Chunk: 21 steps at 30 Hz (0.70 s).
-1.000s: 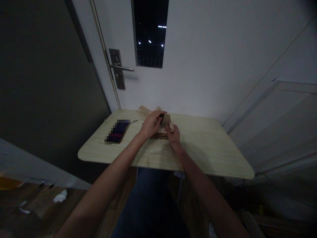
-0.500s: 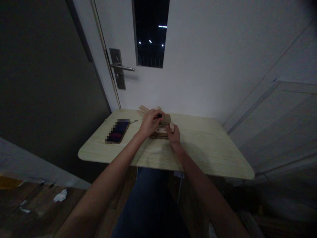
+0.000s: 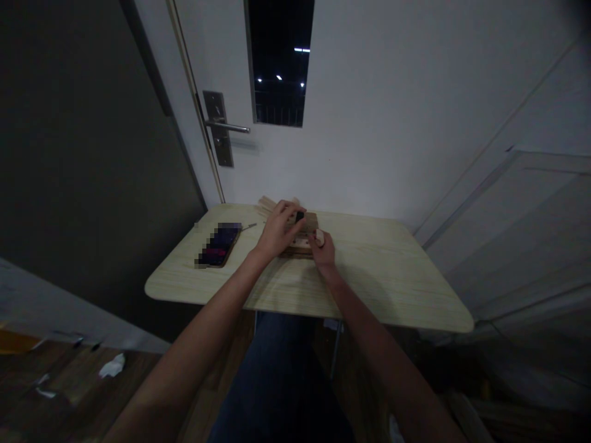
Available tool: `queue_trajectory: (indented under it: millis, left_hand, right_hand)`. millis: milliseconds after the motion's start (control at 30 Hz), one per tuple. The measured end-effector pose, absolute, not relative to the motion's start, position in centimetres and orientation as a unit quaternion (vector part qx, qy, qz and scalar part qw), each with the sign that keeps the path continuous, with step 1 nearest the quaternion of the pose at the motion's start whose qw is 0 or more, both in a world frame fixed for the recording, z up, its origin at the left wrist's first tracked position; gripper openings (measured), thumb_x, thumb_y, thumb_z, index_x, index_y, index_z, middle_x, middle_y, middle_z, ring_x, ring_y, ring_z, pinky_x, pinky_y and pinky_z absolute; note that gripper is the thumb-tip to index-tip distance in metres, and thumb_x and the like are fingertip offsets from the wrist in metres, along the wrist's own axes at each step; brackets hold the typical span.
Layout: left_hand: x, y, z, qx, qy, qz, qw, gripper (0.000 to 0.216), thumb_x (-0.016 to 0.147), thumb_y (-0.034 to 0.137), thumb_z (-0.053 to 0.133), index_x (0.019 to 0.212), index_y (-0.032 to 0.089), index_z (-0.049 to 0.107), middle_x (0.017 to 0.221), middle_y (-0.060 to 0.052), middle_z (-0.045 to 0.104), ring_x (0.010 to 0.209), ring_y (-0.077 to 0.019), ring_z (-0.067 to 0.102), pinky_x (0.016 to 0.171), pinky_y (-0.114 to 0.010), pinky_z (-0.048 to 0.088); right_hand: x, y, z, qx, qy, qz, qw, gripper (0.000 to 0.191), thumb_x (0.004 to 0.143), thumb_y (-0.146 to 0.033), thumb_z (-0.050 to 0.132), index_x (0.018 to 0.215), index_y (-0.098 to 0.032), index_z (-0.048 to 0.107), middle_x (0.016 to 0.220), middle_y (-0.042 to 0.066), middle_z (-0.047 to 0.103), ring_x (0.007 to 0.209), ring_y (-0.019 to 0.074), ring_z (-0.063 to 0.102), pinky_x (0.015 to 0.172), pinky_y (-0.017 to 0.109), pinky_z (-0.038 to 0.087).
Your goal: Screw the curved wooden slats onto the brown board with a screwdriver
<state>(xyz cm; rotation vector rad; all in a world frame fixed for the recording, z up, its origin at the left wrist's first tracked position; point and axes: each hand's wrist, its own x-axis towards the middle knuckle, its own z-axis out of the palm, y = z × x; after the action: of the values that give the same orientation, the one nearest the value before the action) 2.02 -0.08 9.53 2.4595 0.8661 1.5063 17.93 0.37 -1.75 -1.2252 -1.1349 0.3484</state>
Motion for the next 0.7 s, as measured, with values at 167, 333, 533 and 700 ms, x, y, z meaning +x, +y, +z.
queue_trajectory:
  millis: [167, 333, 533, 700]
  left_hand:
    - [1.89, 0.12, 9.58, 0.808, 0.312, 0.497, 0.059, 0.021, 0.084, 0.019, 0.07, 0.105, 0.019, 0.065, 0.09, -0.003, 0.056, 0.079, -0.0139, 0.057, 0.075, -0.029, 0.053]
    - [1.91, -0.1, 9.59, 0.818, 0.298, 0.485, 0.088, 0.022, 0.089, 0.014, 0.058, 0.11, 0.019, 0.064, 0.096, -0.004, 0.058, 0.082, -0.0138, 0.058, 0.073, -0.027, 0.055]
    - [1.77, -0.35, 9.66, 0.832, 0.275, 0.476, 0.074, 0.026, 0.091, 0.011, 0.048, 0.112, 0.016, 0.062, 0.103, -0.008, 0.064, 0.094, -0.0174, 0.061, 0.08, -0.03, 0.056]
    - [1.94, -0.03, 9.5, 0.835, 0.256, 0.484, 0.052, 0.019, 0.089, 0.016, 0.061, 0.108, 0.017, 0.063, 0.1, -0.007, 0.065, 0.093, -0.0171, 0.062, 0.082, -0.032, 0.054]
  right_hand:
    - [18.01, 0.39, -1.79, -0.537, -0.504, 0.158, 0.658, 0.041, 0.078, -0.052, 0.06, 0.1, -0.017, 0.06, 0.097, 0.011, 0.068, 0.09, 0.023, 0.063, 0.089, 0.043, 0.051]
    - [18.14, 0.5, -1.95, -0.537, -0.505, 0.158, 0.657, 0.041, 0.078, -0.052, 0.061, 0.099, -0.017, 0.06, 0.096, 0.011, 0.067, 0.089, 0.023, 0.063, 0.088, 0.043, 0.051]
    - [18.14, 0.46, -1.97, -0.539, -0.505, 0.156, 0.656, 0.042, 0.078, -0.054, 0.06, 0.098, -0.017, 0.06, 0.094, 0.01, 0.067, 0.087, 0.0225, 0.063, 0.087, 0.043, 0.052]
    - [18.08, 0.44, -1.88, -0.536, -0.505, 0.149, 0.66, 0.037, 0.079, -0.052, 0.061, 0.096, -0.019, 0.059, 0.096, 0.009, 0.067, 0.09, 0.0223, 0.062, 0.089, 0.043, 0.051]
